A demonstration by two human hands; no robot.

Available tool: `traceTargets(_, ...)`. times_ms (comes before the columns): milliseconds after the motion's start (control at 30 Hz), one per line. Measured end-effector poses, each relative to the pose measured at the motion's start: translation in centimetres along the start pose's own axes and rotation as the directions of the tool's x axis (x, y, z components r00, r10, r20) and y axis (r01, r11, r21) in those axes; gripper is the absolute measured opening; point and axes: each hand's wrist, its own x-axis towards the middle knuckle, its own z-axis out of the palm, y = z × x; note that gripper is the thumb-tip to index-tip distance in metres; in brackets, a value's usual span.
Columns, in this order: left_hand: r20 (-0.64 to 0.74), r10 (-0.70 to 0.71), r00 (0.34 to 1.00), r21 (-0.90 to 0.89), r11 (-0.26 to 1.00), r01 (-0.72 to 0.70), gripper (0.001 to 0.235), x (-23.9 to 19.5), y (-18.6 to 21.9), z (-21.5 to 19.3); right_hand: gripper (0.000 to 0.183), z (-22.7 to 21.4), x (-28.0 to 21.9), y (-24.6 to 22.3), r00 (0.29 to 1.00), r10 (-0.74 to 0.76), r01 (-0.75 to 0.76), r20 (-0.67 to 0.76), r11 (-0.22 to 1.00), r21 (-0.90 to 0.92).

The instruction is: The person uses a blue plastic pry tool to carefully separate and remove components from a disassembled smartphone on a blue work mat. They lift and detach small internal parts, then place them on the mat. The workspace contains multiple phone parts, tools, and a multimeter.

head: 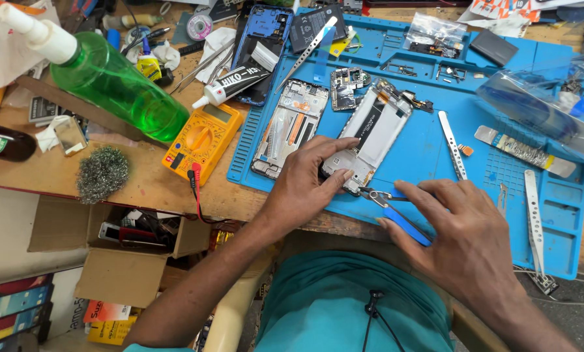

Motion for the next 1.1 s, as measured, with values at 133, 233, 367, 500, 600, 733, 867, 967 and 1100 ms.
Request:
traceTargets(133,-0.021,0.007,1.000,0.041,0.999,-0.006,0.043,-0.2,-0.2,0.2,0.049,0.1,0.7,-0.3,0.999,-0.051,0.051,0.000,0.997,-0.058)
traceTargets(233,-0.039,0.057,0.998,0.064,0.996,-0.054,0.043,-0.2,-0.2,0.2,0.048,0.1,1.0,-0.5,0.998,-0.056,0.059,0.041,0.995,-0.077)
traceTargets(367,-0.035,0.023,0.999,0.059,0.998,-0.021,0.043,-0.3,-0.3,0.2,0.048,0.2,1.2,-0.5,0.996,-0.056,0.061,0.066,0.995,-0.079)
traceTargets(500,-0.038,0.067,0.997,0.057,0.996,-0.065,0.043,-0.3,-0.5,0.2,0.049,0.3,1.3,-0.4,0.996,-0.059,0.064,0.068,0.995,-0.082)
traceTargets(600,-0.035,0.068,0.997,0.055,0.996,-0.066,0.043,-0.2,-0.4,0.2,0.049,0.3,1.3,-0.4,0.995,-0.063,0.070,0.077,0.993,-0.090)
traceTargets(733,-0.026,0.022,0.999,0.058,0.998,-0.020,0.043,-0.2,-0.1,0.2,0.046,0.2,1.5,-0.5,0.994,-0.031,0.038,0.103,0.997,-0.065)
traceTargets(867,-0.027,0.013,1.000,0.074,0.997,-0.011,0.043,-0.2,0.2,0.1,0.043,-0.1,1.9,-0.3,0.992,-0.004,0.008,0.128,0.999,-0.032)
traceTargets(967,-0.029,0.042,0.999,0.080,0.996,-0.040,0.043,-0.1,0.3,0.1,0.043,-0.3,2.4,0.1,0.988,-0.021,0.023,0.151,1.000,-0.009)
traceTargets(1100,0.027,-0.096,0.995,0.018,0.995,0.095,0.042,-0.1,0.6,0.1,0.046,-0.5,3.2,0.8,0.973,-0.036,0.035,0.227,0.999,0.009)
